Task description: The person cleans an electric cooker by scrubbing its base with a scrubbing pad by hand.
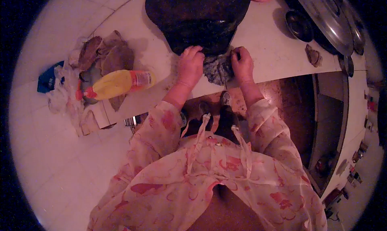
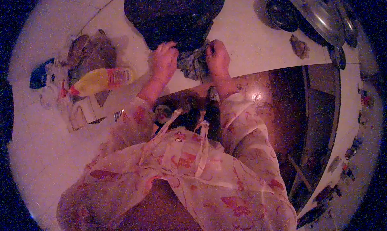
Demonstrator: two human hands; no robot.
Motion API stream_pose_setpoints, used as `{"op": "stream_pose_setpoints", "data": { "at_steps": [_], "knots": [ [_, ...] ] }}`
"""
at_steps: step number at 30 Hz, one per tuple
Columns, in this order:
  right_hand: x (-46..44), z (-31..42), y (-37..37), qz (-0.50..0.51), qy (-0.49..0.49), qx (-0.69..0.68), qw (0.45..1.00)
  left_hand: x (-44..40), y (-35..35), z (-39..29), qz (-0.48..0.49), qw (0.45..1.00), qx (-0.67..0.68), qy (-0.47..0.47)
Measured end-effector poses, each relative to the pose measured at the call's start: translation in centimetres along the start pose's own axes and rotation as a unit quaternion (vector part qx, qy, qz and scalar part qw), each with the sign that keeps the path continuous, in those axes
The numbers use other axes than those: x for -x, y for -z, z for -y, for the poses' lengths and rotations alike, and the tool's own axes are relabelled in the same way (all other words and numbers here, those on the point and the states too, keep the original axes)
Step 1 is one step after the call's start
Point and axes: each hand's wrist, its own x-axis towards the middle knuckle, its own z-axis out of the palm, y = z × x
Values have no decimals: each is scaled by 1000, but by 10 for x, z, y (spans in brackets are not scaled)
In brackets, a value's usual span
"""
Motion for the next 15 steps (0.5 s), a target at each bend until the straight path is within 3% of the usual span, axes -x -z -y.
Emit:
{"op": "stream_pose_setpoints", "data": {
  "at_steps": [2,15],
  "knots": [
    [0,0,0,-2,9,-5,1000,-3,2,-5,46,998,-40,-24],
    [1,-3,0,6,12,-4,1000,-12,2,-11,35,997,-41,-50]
  ]
}}
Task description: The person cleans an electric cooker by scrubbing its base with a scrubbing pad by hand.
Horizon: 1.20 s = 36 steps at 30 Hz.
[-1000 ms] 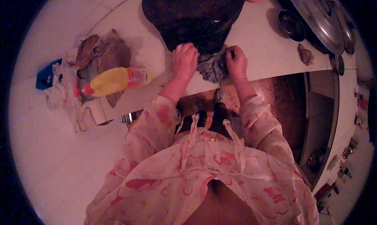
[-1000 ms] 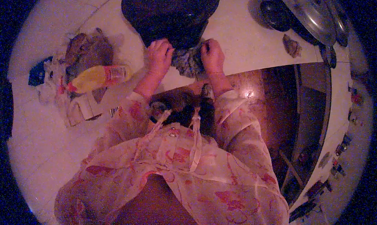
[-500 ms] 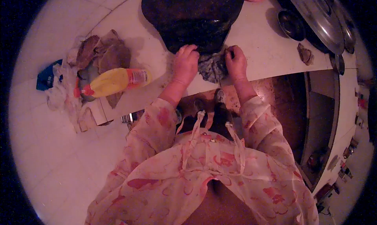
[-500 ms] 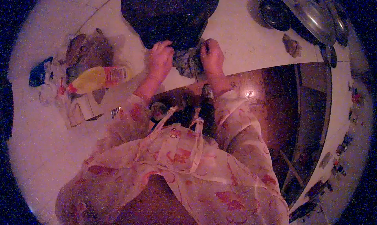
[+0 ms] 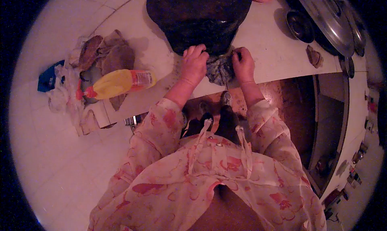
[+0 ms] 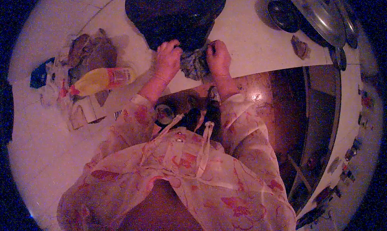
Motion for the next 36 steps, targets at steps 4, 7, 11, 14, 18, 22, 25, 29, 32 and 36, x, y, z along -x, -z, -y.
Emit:
{"op": "stream_pose_setpoints", "data": {
  "at_steps": [4,7,11,14,18,22,25,29,32,36],
  "knots": [
    [1,3,2,-5,7,-15,1000,2,-4,3,6,1000,27,7],
    [1,3,2,3,-3,-19,1000,2,1,0,20,999,39,16],
    [1,3,2,12,-24,-28,999,0,0,-4,-3,1000,25,-14],
    [1,5,3,10,-15,-24,1000,4,-6,-2,1,1000,16,1],
    [1,4,2,3,-7,-21,1000,4,-9,0,46,999,11,8],
    [2,3,2,7,-18,-24,1000,7,-1,-3,38,997,9,61],
    [1,4,5,11,-13,-43,999,16,7,6,-53,986,0,158],
    [0,0,2,8,-12,-26,1000,22,9,24,-121,971,-1,205],
    [-1,0,3,9,-14,-24,1000,20,12,25,-82,978,-23,191],
    [-2,3,5,17,-19,-14,1000,19,18,21,-83,979,-22,182]
  ]
}}
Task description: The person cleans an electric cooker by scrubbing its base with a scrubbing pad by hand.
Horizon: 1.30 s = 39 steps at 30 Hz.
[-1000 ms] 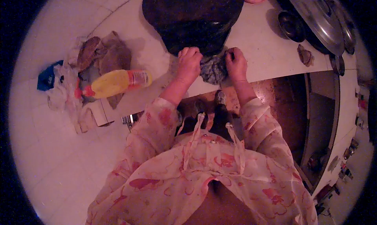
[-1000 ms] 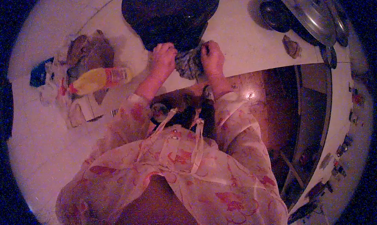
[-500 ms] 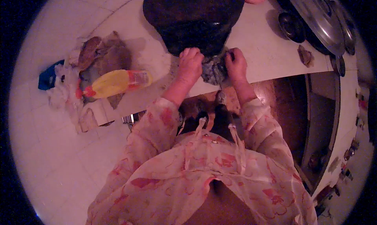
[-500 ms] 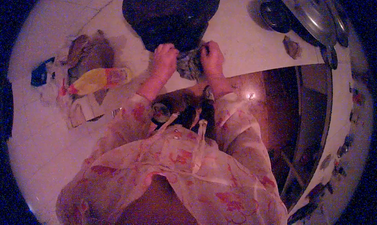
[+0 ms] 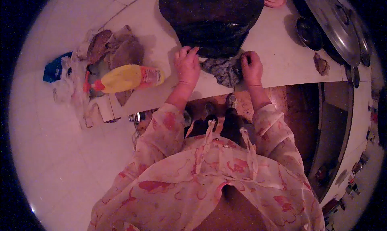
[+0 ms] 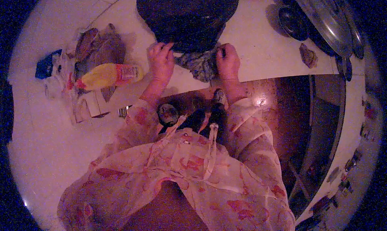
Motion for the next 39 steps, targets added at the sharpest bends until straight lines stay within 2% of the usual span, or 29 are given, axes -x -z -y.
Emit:
{"op": "stream_pose_setpoints", "data": {
  "at_steps": [3,6,8,11,14,18,20,30,33,35,39],
  "knots": [
    [0,2,0,-3,-2,-4,1000,0,1,-7,25,1000,-2,-3],
    [0,2,-1,-6,-2,-6,1000,-1,-6,-11,-6,1000,-15,22],
    [1,2,-1,-8,0,-6,1000,-2,-10,-10,31,997,54,39],
    [1,3,-1,-5,-11,-5,1000,-4,-9,-12,29,996,73,50],
    [1,2,-2,0,-8,1,1000,1,-14,-5,46,997,65,18],
    [1,-4,-3,2,-3,-9,1000,3,-16,-11,-3,993,103,64],
    [1,-2,-2,4,-1,-19,1000,1,-13,-15,0,998,47,47],
    [1,-1,3,10,-14,-24,1000,-2,-17,0,16,996,84,14],
    [0,-5,1,8,-5,-25,1000,-7,-10,-3,-7,992,106,66],
    [-1,-4,-2,9,5,-23,1000,-11,-5,-4,22,998,58,32],
    [1,-1,2,12,-12,-19,1000,-5,-6,-2,12,999,33,-3]
  ]
}}
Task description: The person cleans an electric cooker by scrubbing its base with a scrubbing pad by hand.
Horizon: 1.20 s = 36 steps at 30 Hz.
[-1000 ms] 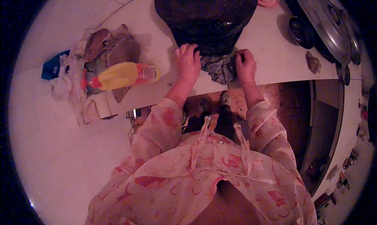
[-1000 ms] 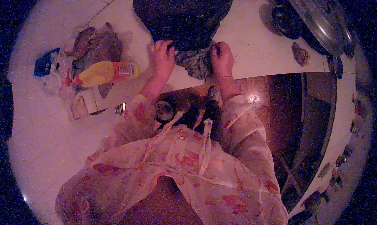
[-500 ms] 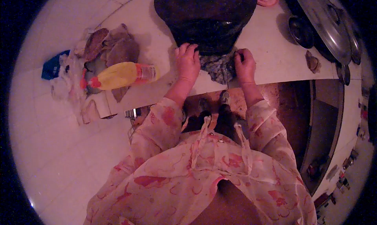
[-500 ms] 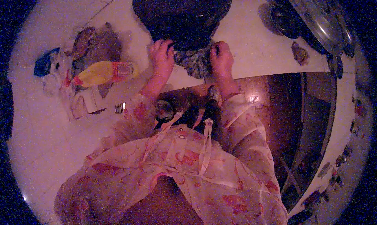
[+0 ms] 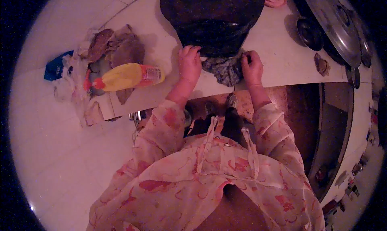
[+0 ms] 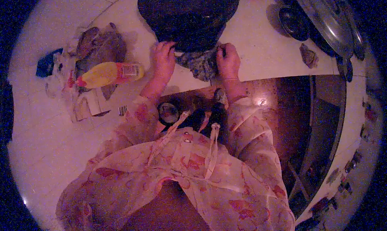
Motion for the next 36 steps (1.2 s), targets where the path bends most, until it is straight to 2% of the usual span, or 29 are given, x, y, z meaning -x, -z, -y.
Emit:
{"op": "stream_pose_setpoints", "data": {
  "at_steps": [3,5,6,8,9,11,12,14,20,21,23,26,30,32,35,36],
  "knots": [
    [0,-3,-1,-1,0,9,1000,-2,4,2,34,999,7,6],
    [0,-3,-2,1,6,7,1000,-4,-4,14,35,994,99,28],
    [1,-3,-3,-4,6,5,1000,-4,-7,15,35,994,99,28],
    [0,-3,-3,-10,7,4,1000,-3,-14,18,0,955,236,178],
    [0,-3,-3,-15,15,3,1000,-6,-10,13,0,955,237,178],
    [2,-3,-3,-18,22,1,1000,-13,5,1,26,991,99,87],
    [1,-2,-2,-13,22,0,1000,-13,6,1,26,991,99,87],
    [0,-1,-2,-11,22,-2,1000,-15,9,1,54,997,53,27],
    [1,-2,0,-16,31,-10,999,-27,8,1,84,996,-28,-29],
    [-1,-4,-1,-14,21,-6,1000,-25,9,1,83,996,-30,-27],
    [0,-5,0,-6,16,-4,1000,-18,12,0,44,982,99,157],
    [-1,-11,4,-16,40,-14,999,13,24,2,39,970,138,199],
    [0,-10,14,-9,32,-45,998,49,16,19,2,977,108,182],
    [-2,-11,16,2,24,-49,999,53,17,24,19,989,30,142],
    [-7,-14,19,63,4,-58,996,43,27,1,28,989,0,144],
    [-4,-4,22,75,37,-23,996,42,24,2,27,989,0,146]
  ]
}}
